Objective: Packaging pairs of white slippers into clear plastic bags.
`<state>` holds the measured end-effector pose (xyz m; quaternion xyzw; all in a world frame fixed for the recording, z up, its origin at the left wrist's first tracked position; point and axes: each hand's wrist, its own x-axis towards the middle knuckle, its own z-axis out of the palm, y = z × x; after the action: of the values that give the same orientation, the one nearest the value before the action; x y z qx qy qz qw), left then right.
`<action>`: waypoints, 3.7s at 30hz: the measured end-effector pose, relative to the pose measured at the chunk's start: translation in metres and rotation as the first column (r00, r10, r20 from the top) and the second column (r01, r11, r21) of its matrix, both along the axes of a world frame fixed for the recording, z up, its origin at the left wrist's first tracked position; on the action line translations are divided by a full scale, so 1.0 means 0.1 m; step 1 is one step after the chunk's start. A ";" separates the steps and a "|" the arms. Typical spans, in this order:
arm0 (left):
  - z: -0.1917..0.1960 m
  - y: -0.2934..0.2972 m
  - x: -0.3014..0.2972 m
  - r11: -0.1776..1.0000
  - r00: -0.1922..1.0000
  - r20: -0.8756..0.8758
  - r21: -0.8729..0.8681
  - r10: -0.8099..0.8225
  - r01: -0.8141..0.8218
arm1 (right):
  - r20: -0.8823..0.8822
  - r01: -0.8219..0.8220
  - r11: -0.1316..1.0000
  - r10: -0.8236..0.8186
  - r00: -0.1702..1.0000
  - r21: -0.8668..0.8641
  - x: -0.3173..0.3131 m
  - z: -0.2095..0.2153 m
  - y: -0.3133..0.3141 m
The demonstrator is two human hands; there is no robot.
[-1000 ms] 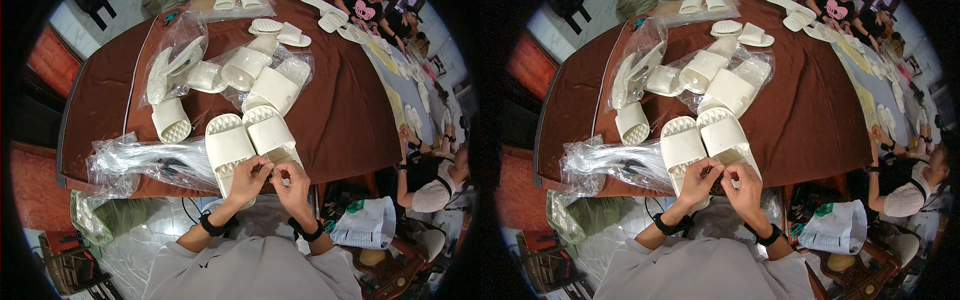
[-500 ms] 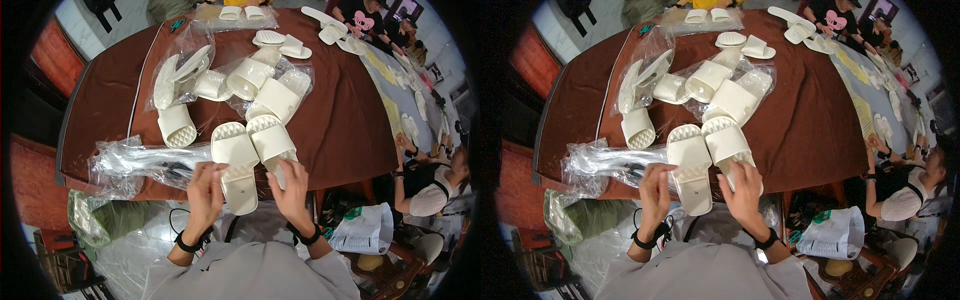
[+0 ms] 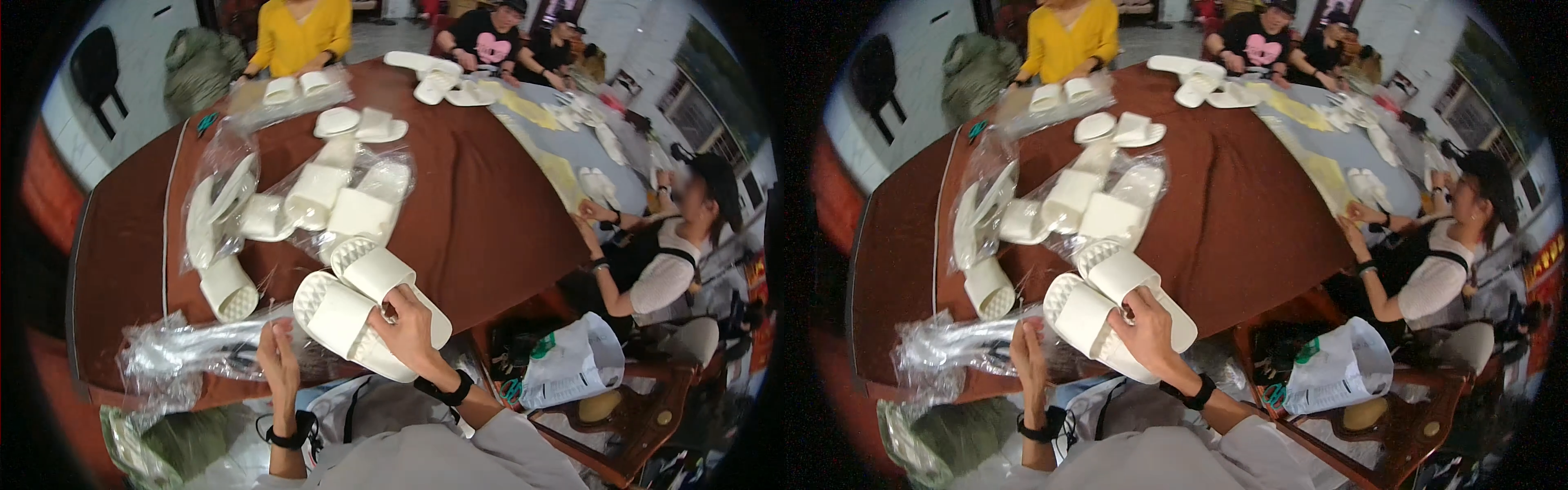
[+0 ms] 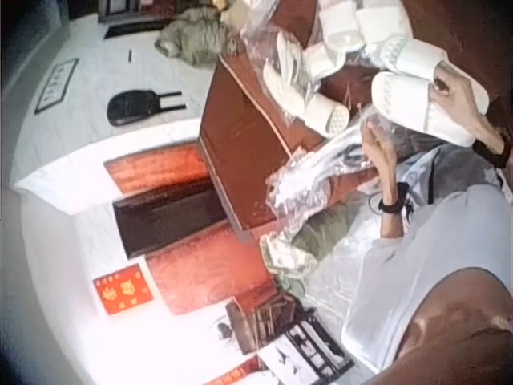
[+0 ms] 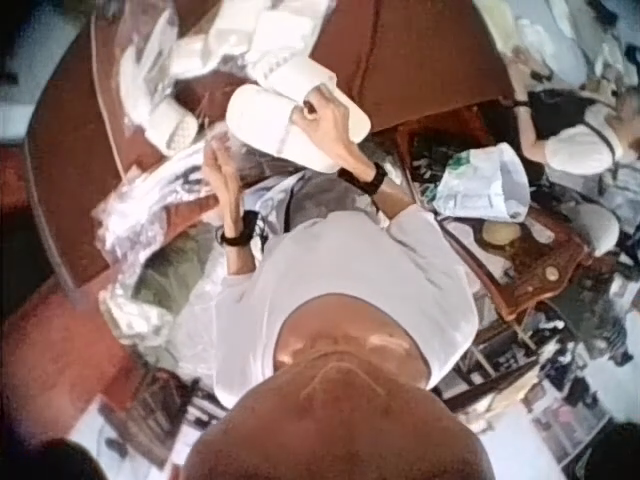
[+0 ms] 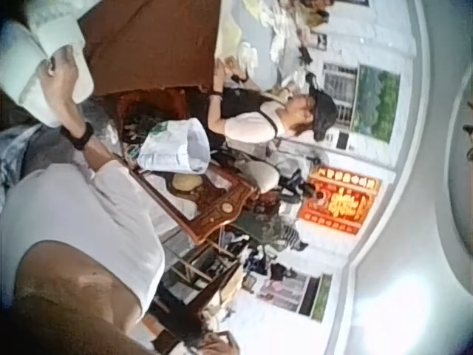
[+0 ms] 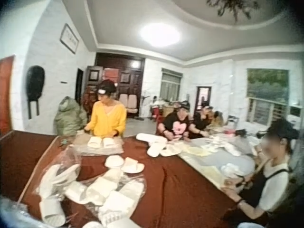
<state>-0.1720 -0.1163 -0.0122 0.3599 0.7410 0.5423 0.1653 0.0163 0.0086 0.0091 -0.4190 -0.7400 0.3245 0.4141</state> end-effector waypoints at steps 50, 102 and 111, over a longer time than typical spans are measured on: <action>0.25 -0.14 -0.30 0.995 0.952 -0.291 -0.013 -0.096 0.097 | 0.129 -0.468 0.883 0.460 0.878 0.033 -0.39 0.35 0.10; 0.09 1.18 -0.28 0.894 0.561 0.735 0.138 -0.381 0.426 | 0.323 -0.250 0.958 0.195 0.926 0.138 -0.27 -0.15 2.01; 0.54 0.97 -0.09 0.877 0.539 0.715 0.230 -0.446 0.421 | 0.113 -0.129 0.982 0.145 0.983 -0.139 0.07 0.33 1.35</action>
<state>-0.1810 -0.0193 0.0421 0.2781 0.4847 0.5940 0.5786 0.0230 0.1437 0.0423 -0.4125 -0.7682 0.3739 0.3160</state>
